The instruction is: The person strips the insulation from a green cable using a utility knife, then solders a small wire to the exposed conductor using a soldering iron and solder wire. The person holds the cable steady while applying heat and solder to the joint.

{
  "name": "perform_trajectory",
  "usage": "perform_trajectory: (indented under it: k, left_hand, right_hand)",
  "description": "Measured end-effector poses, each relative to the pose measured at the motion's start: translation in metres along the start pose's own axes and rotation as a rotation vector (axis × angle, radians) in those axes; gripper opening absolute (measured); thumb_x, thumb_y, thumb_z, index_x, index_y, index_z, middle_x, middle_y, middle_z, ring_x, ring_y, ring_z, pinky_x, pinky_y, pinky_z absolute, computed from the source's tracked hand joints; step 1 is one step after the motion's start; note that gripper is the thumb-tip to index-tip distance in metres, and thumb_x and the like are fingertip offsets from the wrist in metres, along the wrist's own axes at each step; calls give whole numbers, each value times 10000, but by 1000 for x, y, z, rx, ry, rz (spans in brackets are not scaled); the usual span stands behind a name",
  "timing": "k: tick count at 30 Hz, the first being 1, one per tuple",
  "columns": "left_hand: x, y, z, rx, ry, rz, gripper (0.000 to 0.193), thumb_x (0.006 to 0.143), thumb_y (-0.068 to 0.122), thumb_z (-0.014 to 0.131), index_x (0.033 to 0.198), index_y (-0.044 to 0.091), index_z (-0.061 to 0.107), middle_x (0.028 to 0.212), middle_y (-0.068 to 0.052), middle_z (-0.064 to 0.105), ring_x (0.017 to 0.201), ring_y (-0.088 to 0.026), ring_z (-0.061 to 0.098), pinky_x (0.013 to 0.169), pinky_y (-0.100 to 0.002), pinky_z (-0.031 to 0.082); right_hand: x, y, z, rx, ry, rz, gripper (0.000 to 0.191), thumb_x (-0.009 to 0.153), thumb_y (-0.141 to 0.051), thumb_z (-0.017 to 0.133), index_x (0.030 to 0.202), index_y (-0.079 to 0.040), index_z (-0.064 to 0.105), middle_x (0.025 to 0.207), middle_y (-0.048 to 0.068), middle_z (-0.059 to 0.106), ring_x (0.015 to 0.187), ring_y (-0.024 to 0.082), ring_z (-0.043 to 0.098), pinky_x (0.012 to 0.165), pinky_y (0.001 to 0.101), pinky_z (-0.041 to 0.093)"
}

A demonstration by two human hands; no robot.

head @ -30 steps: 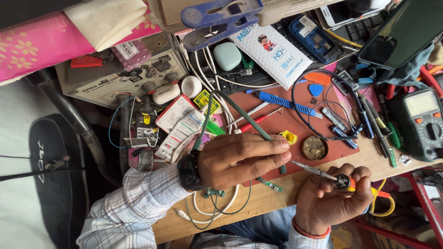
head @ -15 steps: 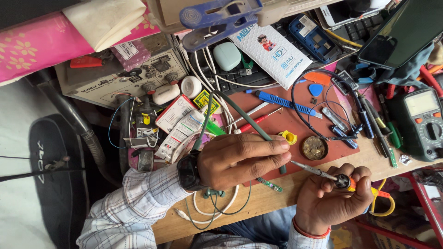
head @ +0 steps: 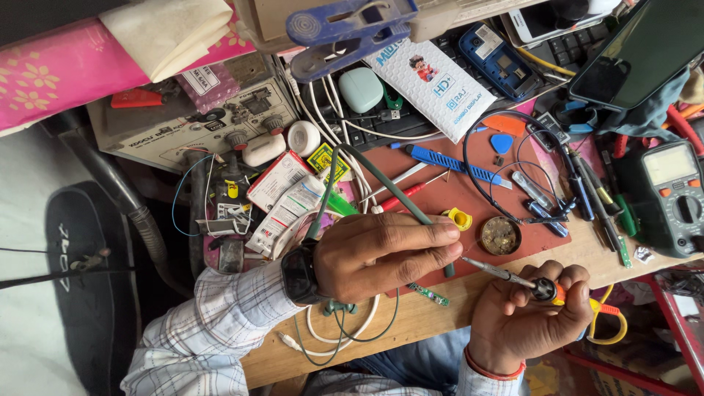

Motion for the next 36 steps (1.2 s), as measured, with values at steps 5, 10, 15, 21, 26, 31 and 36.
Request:
perform_trajectory:
  k: [5,10,15,21,26,31,36]
  left_hand:
    - [0,0,0,-7,-5,-4,376,1022,45,801,1370,12,663,1430,-87,579,1300,-267,684,1072,-342,621]
    - [0,1,0,-5,-2,0,372,1028,56,804,1369,13,663,1427,-88,579,1299,-268,683,1099,-360,622]
    - [0,1,0,1,1,2,367,1024,51,802,1364,12,668,1422,-88,582,1293,-267,687,1110,-366,626]
    - [0,1,0,10,0,3,358,1020,50,798,1355,16,674,1412,-88,590,1282,-265,692,1103,-364,626]
    - [1,1,0,16,0,11,350,1019,41,795,1348,11,680,1406,-89,595,1278,-262,693,1099,-362,627]
    - [2,2,-1,-6,-8,2,343,1021,37,793,1343,4,679,1401,-97,596,1282,-267,689,1113,-367,623]
    - [3,1,-2,-1,-11,-1,337,1007,25,784,1329,1,687,1392,-101,602,1277,-272,692,1114,-370,624]
  right_hand:
    - [0,0,0,-3,-1,-4,305,1166,-295,569,943,-113,468,783,26,602,539,103,581,440,185,422]
    - [1,0,-1,-6,0,-10,307,1170,-294,564,941,-114,468,791,30,611,537,103,584,435,184,420]
    - [0,0,-1,13,-12,2,309,1173,-295,555,939,-112,468,797,31,621,548,106,597,440,190,431]
    - [1,0,-2,11,-20,-4,315,1178,-292,550,935,-110,469,799,39,629,548,108,599,435,189,431]
    - [1,0,-2,15,-26,-6,322,1180,-293,549,929,-108,470,804,43,637,542,113,598,434,190,430]
    - [1,-1,-5,42,-13,-7,311,1172,-289,543,932,-101,477,796,51,626,537,120,592,434,197,429]
    - [3,-1,-5,74,-86,-52,313,1167,-265,521,921,-76,476,749,66,582,523,121,564,433,198,410]
Point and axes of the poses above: each hand's wrist, its own x-axis towards the middle knuckle, its own z-axis out of the palm, y = z × x, the point moved 6 cm from there along x, towards the middle knuckle
